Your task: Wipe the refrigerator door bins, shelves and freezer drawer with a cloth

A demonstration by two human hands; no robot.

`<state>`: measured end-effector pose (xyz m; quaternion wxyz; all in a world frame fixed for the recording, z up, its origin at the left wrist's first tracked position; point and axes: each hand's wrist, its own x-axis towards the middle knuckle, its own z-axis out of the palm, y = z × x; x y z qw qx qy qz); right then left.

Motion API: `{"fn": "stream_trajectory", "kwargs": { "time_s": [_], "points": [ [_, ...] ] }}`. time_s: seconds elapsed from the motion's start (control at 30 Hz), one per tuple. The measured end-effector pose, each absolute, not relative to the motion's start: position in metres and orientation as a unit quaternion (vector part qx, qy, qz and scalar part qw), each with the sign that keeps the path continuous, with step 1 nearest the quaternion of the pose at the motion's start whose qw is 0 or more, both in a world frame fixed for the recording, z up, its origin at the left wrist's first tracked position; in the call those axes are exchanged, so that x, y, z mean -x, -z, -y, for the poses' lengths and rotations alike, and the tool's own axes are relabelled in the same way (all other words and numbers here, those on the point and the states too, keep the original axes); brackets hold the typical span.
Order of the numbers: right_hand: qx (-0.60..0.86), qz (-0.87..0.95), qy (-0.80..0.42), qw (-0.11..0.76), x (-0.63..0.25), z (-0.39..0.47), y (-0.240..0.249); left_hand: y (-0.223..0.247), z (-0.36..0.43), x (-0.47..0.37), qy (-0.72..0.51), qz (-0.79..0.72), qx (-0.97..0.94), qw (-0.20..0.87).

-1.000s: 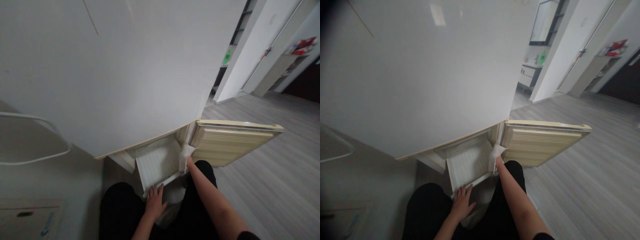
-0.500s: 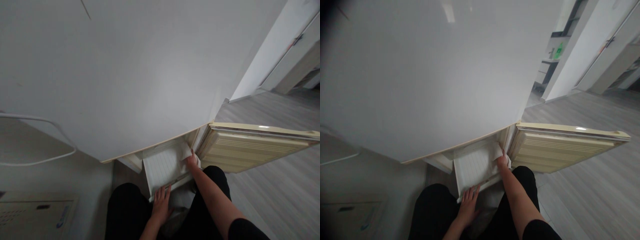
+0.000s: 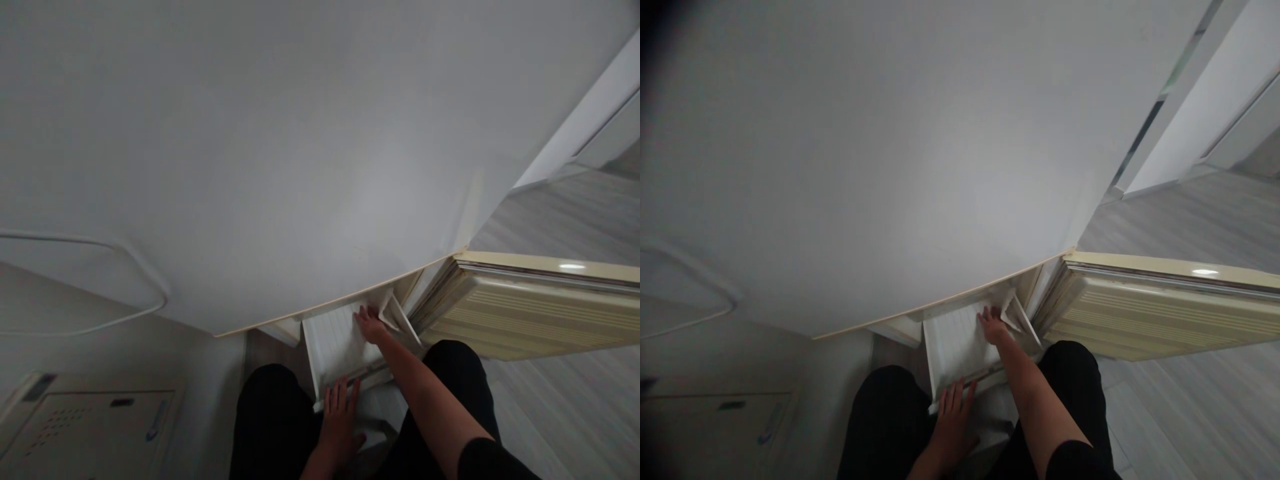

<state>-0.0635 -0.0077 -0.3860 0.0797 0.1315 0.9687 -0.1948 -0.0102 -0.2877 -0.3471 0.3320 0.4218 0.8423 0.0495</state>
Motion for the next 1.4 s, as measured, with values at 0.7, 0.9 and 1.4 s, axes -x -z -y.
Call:
{"fn": "stream_trajectory", "kwargs": {
  "time_s": [0.7, 0.9, 1.4],
  "points": [
    [-0.095, -0.96, 0.211, 0.158, 0.103, 0.082, 0.394, 0.352, 0.29, 0.009, -0.037, -0.831, -0.438, 0.34],
    [-0.062, -0.957, 0.227, 0.169, 0.105, 0.094, 0.405, 0.356, 0.291, 0.008, -0.031, -0.836, -0.44, 0.327],
    [-0.336, -0.896, 0.217, 0.193, 0.041, -0.001, 0.39, 0.373, 0.291, 0.003, -0.012, -0.849, -0.449, 0.278]
  ]
}}
